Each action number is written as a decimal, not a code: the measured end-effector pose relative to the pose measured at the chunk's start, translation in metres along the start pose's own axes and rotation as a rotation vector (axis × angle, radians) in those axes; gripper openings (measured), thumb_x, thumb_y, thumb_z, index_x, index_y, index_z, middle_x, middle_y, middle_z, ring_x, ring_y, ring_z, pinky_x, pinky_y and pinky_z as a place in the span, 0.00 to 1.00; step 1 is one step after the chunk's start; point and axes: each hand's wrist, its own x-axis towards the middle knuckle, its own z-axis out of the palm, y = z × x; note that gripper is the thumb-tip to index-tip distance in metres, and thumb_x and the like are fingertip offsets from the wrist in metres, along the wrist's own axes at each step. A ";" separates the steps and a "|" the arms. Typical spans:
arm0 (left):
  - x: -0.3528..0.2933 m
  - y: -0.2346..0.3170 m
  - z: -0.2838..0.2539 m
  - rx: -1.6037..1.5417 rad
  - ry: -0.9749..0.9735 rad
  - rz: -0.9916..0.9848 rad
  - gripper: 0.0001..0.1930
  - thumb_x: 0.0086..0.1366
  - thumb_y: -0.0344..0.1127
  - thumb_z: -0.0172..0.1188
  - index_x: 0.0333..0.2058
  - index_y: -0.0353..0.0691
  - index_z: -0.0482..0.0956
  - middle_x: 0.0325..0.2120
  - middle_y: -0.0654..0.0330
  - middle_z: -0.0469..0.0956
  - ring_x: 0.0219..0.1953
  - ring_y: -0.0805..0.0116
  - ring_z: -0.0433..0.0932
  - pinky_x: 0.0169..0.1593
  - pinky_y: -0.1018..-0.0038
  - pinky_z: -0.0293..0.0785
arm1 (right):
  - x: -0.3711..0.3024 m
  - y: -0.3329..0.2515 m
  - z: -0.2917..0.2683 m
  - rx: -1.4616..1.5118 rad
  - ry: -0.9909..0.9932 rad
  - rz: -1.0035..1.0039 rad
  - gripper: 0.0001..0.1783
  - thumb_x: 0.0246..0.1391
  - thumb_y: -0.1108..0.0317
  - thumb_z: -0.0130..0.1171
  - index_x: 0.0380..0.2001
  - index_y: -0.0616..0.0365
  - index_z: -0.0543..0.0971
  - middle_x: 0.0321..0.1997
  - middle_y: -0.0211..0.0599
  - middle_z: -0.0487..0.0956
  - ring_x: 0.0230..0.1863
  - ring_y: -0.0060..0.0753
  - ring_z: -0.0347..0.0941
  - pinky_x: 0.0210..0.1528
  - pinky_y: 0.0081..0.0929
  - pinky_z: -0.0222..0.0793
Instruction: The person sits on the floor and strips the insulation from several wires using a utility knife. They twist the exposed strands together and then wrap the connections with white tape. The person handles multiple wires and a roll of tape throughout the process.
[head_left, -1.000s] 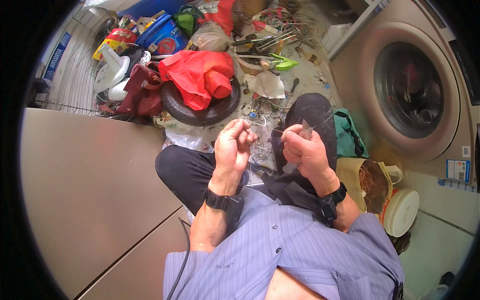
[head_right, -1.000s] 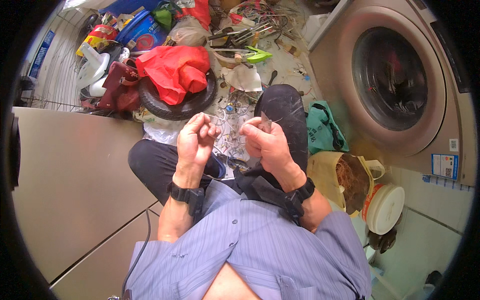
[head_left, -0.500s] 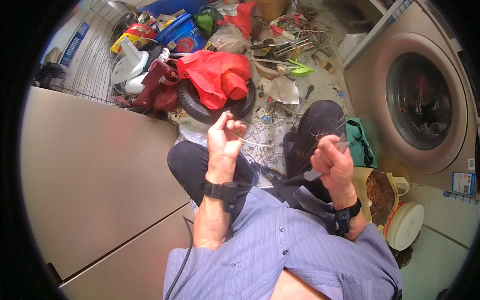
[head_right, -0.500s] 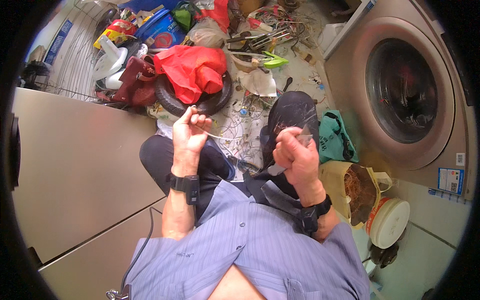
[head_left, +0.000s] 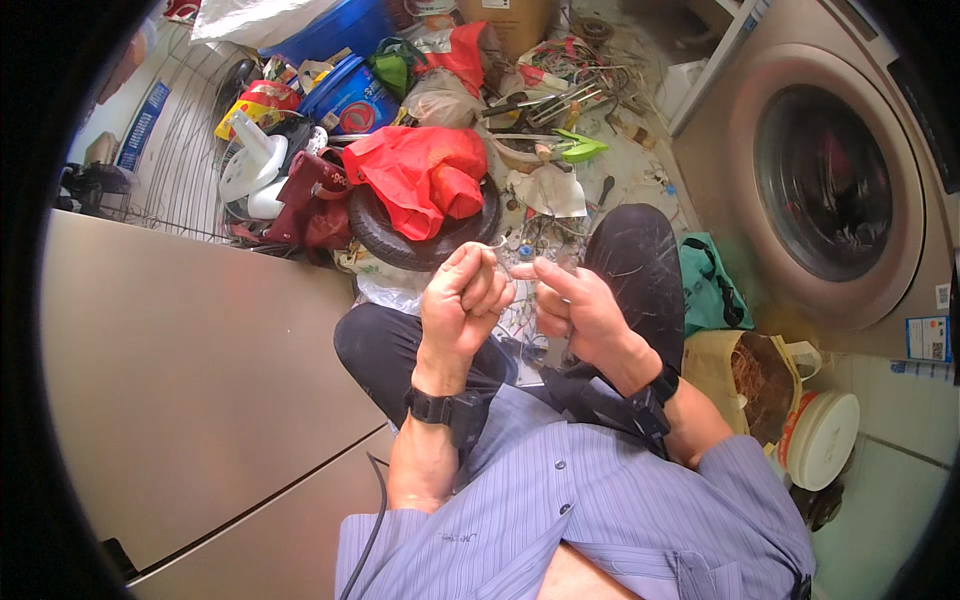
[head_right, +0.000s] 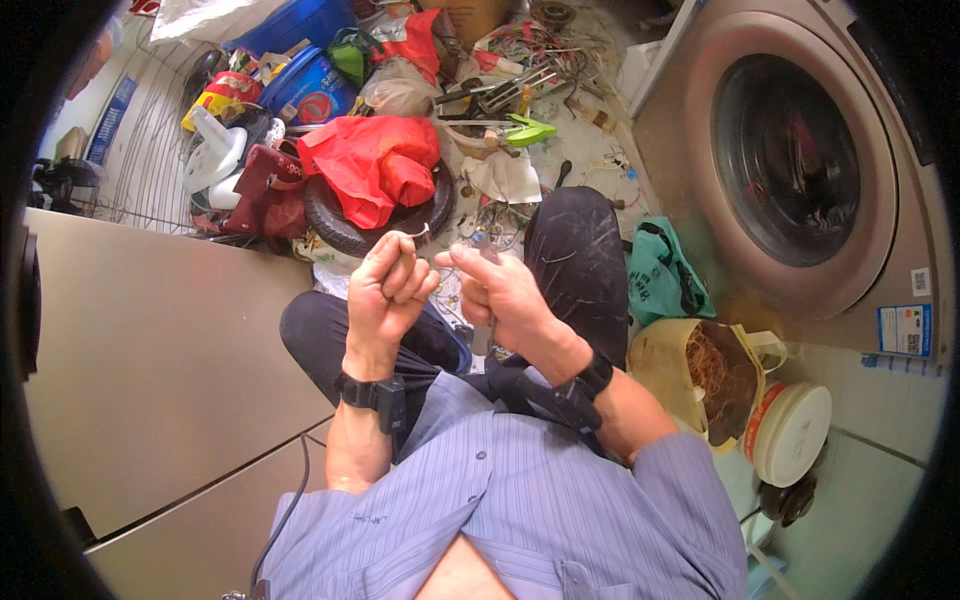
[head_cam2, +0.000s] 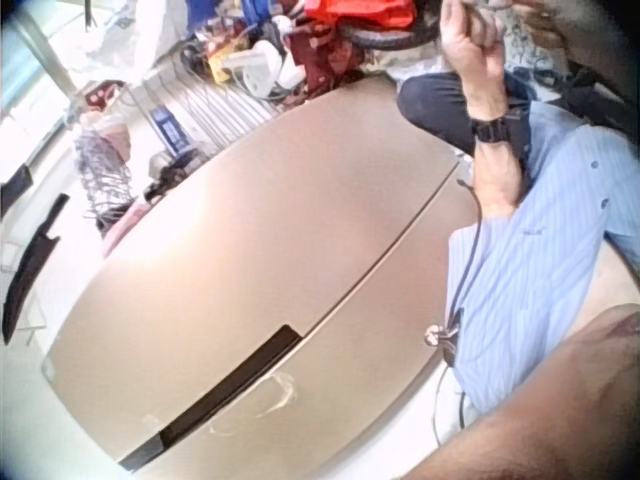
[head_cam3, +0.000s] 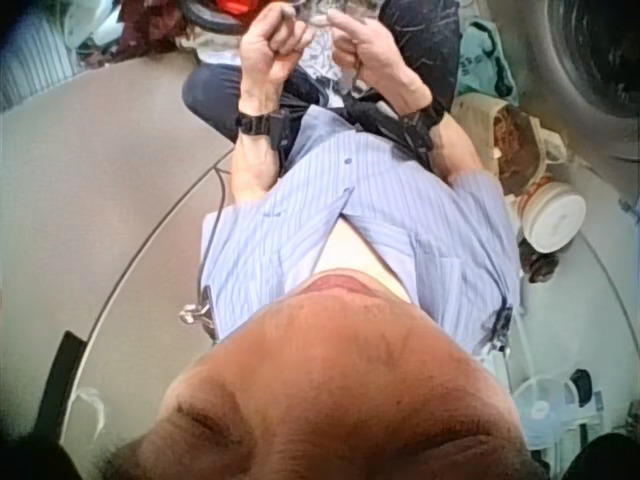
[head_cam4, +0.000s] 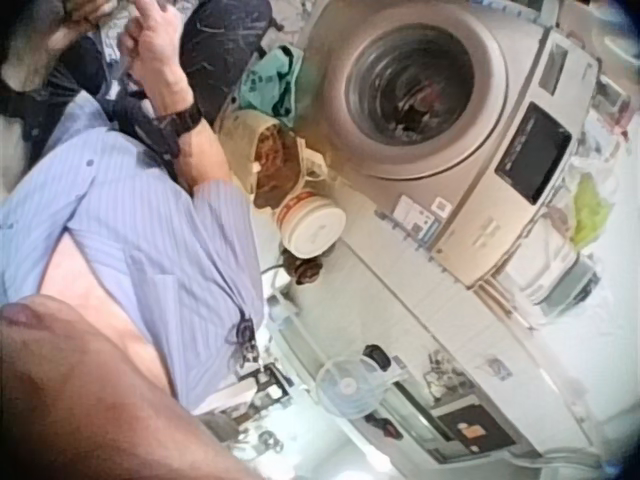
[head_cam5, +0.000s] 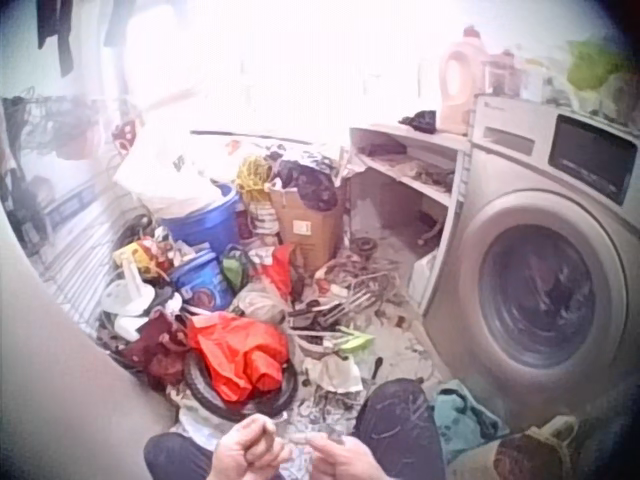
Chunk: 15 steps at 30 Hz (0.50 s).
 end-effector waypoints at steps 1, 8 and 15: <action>-0.002 -0.001 0.002 0.022 -0.010 -0.009 0.14 0.78 0.38 0.50 0.37 0.35 0.78 0.12 0.71 0.54 0.14 0.77 0.52 0.27 0.75 0.56 | 0.004 0.000 0.003 0.036 -0.003 0.001 0.20 0.72 0.54 0.55 0.46 0.62 0.82 0.15 0.14 0.54 0.15 0.15 0.48 0.20 0.22 0.46; -0.012 -0.007 0.000 0.140 -0.011 -0.069 0.13 0.77 0.38 0.53 0.37 0.35 0.79 0.13 0.70 0.58 0.16 0.77 0.55 0.29 0.74 0.58 | 0.021 -0.004 0.004 -0.062 -0.020 -0.109 0.09 0.67 0.64 0.62 0.35 0.58 0.79 0.16 0.16 0.60 0.15 0.15 0.52 0.20 0.21 0.50; -0.013 -0.009 -0.009 0.215 0.104 -0.038 0.14 0.77 0.36 0.53 0.36 0.31 0.79 0.13 0.70 0.58 0.17 0.77 0.56 0.29 0.74 0.60 | 0.016 0.000 -0.004 -0.174 0.071 -0.236 0.10 0.65 0.67 0.62 0.32 0.59 0.76 0.17 0.19 0.62 0.15 0.14 0.53 0.19 0.21 0.50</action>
